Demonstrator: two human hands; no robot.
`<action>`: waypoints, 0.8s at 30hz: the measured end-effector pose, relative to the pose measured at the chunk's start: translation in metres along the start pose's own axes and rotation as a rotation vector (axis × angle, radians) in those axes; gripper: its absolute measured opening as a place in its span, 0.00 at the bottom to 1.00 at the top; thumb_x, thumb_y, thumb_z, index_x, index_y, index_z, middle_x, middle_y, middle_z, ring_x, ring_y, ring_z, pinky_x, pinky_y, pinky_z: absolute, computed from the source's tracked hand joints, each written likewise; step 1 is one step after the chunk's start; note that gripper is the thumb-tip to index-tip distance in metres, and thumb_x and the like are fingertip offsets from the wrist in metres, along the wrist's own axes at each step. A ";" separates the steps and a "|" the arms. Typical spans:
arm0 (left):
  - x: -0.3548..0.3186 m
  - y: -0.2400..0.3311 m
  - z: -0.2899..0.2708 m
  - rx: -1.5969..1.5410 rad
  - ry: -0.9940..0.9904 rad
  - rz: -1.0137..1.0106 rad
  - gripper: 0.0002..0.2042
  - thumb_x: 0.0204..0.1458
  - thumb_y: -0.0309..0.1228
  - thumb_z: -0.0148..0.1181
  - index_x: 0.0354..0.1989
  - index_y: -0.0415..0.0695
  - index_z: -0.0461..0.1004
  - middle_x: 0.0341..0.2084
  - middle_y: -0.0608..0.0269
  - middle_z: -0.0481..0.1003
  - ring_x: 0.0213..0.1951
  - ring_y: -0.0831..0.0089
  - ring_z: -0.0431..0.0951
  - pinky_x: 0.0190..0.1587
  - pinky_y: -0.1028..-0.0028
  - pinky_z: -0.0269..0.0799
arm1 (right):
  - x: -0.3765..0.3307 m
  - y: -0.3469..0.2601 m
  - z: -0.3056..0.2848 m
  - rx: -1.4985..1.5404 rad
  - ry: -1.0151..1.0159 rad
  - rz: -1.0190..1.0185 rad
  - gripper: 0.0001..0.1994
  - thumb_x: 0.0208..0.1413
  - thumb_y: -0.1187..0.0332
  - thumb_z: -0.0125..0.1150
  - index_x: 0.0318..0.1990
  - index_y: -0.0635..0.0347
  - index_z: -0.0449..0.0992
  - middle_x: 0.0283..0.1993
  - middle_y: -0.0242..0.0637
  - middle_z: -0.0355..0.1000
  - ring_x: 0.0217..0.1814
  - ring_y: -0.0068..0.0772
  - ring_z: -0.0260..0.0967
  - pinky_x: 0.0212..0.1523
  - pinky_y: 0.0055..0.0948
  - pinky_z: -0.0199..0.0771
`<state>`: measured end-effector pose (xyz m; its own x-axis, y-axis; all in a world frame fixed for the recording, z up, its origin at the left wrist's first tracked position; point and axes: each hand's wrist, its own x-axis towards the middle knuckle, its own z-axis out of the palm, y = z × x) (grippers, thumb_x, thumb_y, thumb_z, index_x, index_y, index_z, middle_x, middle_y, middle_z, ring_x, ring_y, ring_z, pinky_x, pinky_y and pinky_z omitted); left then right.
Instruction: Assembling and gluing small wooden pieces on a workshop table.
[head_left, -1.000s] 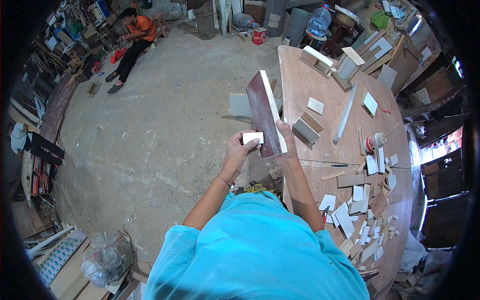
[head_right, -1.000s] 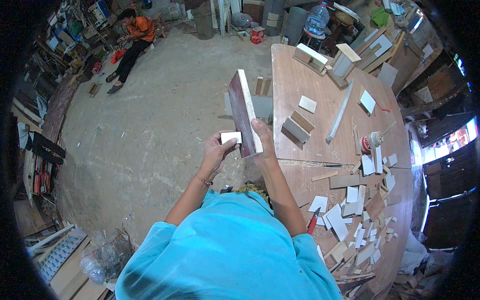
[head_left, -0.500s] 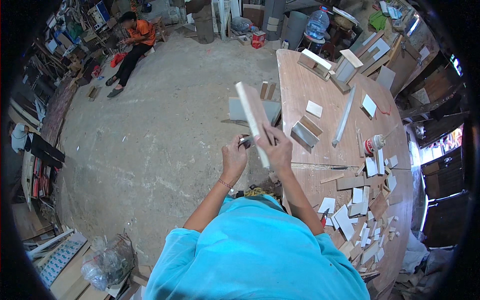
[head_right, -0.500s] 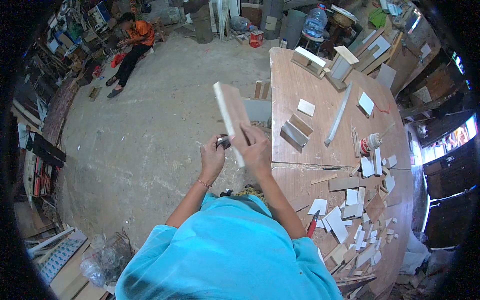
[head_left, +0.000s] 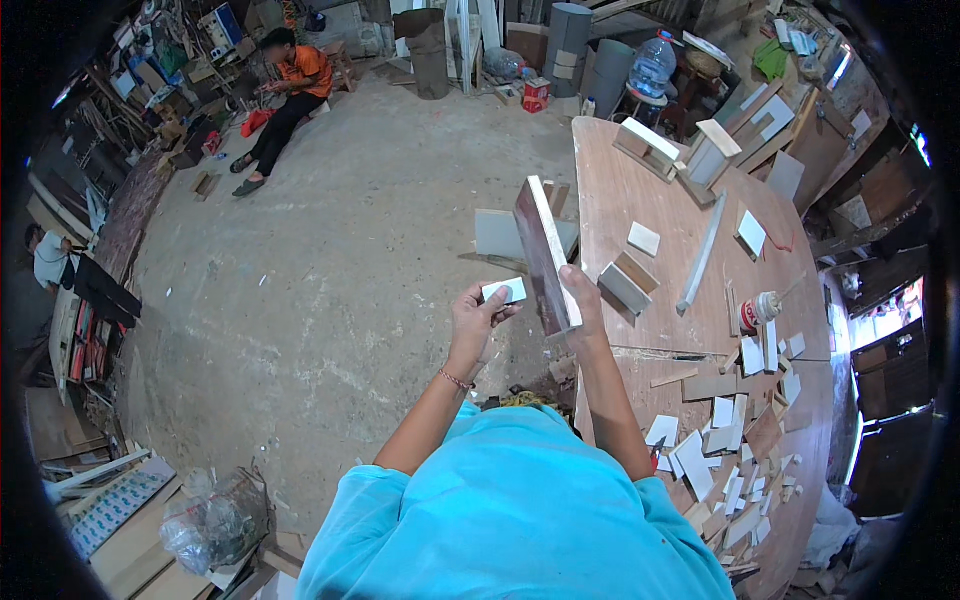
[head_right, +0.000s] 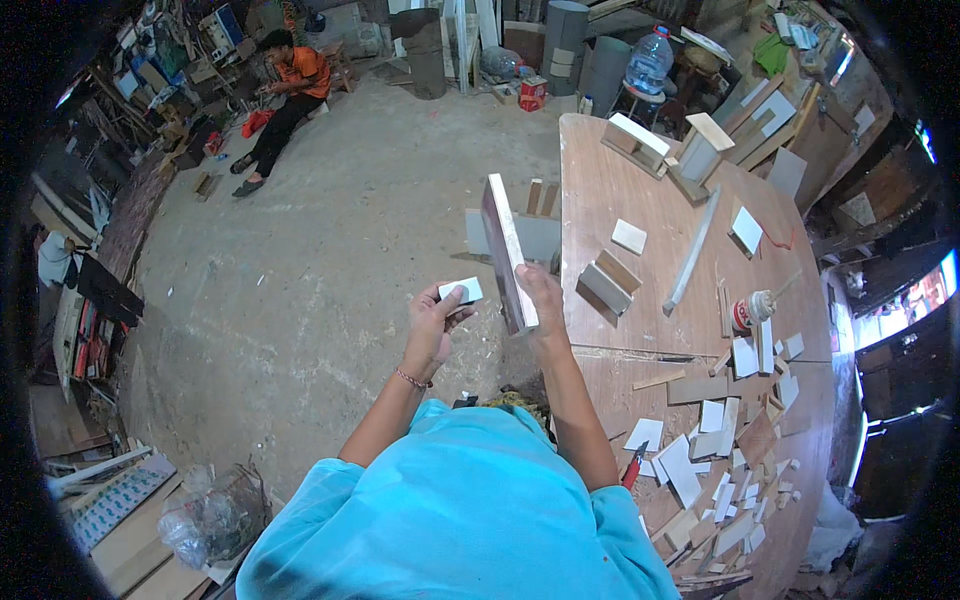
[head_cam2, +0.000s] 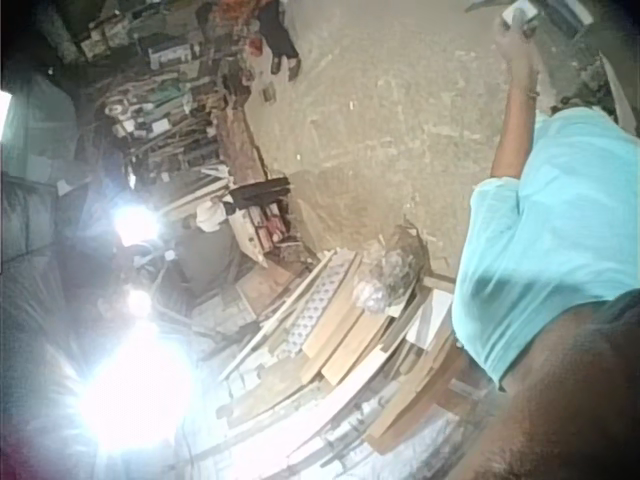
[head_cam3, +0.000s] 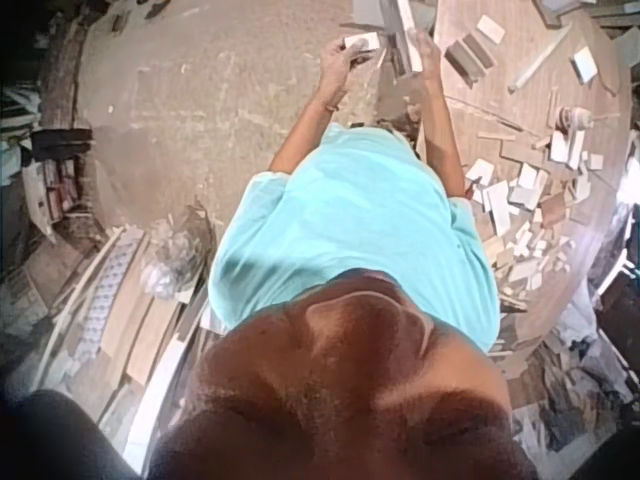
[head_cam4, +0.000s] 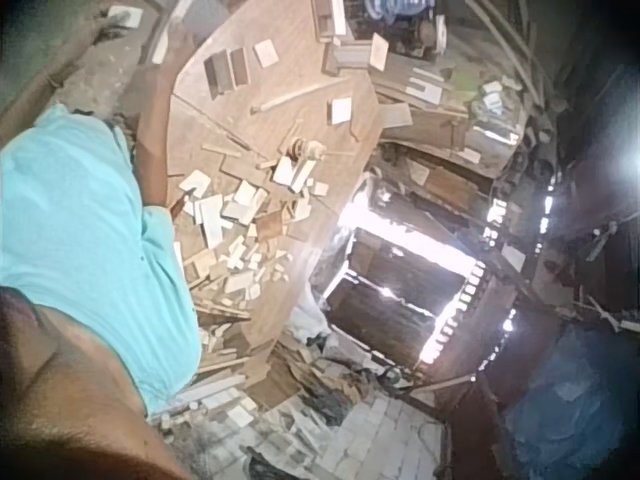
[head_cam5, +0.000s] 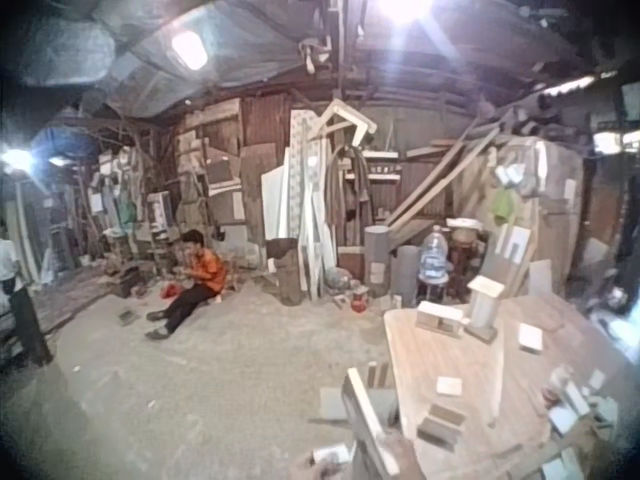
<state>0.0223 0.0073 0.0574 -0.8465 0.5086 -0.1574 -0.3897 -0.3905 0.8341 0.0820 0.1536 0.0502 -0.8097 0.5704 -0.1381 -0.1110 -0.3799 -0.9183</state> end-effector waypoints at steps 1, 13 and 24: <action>0.000 0.000 -0.004 0.000 0.006 -0.002 0.07 0.47 0.24 0.53 0.33 0.35 0.68 0.28 0.61 0.72 0.27 0.77 0.74 0.28 0.81 0.72 | -0.003 0.000 0.001 0.210 -0.092 0.073 0.19 0.44 0.58 0.57 0.39 0.65 0.70 0.29 0.35 0.68 0.30 0.23 0.66 0.31 0.22 0.66; 0.003 0.009 -0.004 -0.211 -0.035 -0.160 0.08 0.45 0.23 0.54 0.34 0.35 0.67 0.28 0.57 0.72 0.30 0.73 0.74 0.33 0.78 0.73 | -0.010 -0.006 0.023 0.367 -0.239 0.138 0.21 0.46 0.55 0.54 0.40 0.66 0.67 0.30 0.39 0.68 0.26 0.25 0.68 0.26 0.23 0.71; 0.006 -0.002 -0.007 0.030 -0.083 0.092 0.14 0.44 0.22 0.50 0.42 0.40 0.60 0.31 0.62 0.68 0.34 0.77 0.69 0.38 0.80 0.66 | -0.017 -0.019 0.021 0.197 -0.214 0.051 0.21 0.45 0.58 0.54 0.41 0.66 0.66 0.31 0.37 0.67 0.24 0.23 0.66 0.24 0.20 0.68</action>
<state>0.0158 0.0057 0.0512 -0.8449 0.5337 -0.0361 -0.2996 -0.4161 0.8586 0.0858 0.1362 0.0781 -0.9179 0.3883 -0.0821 -0.1594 -0.5500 -0.8198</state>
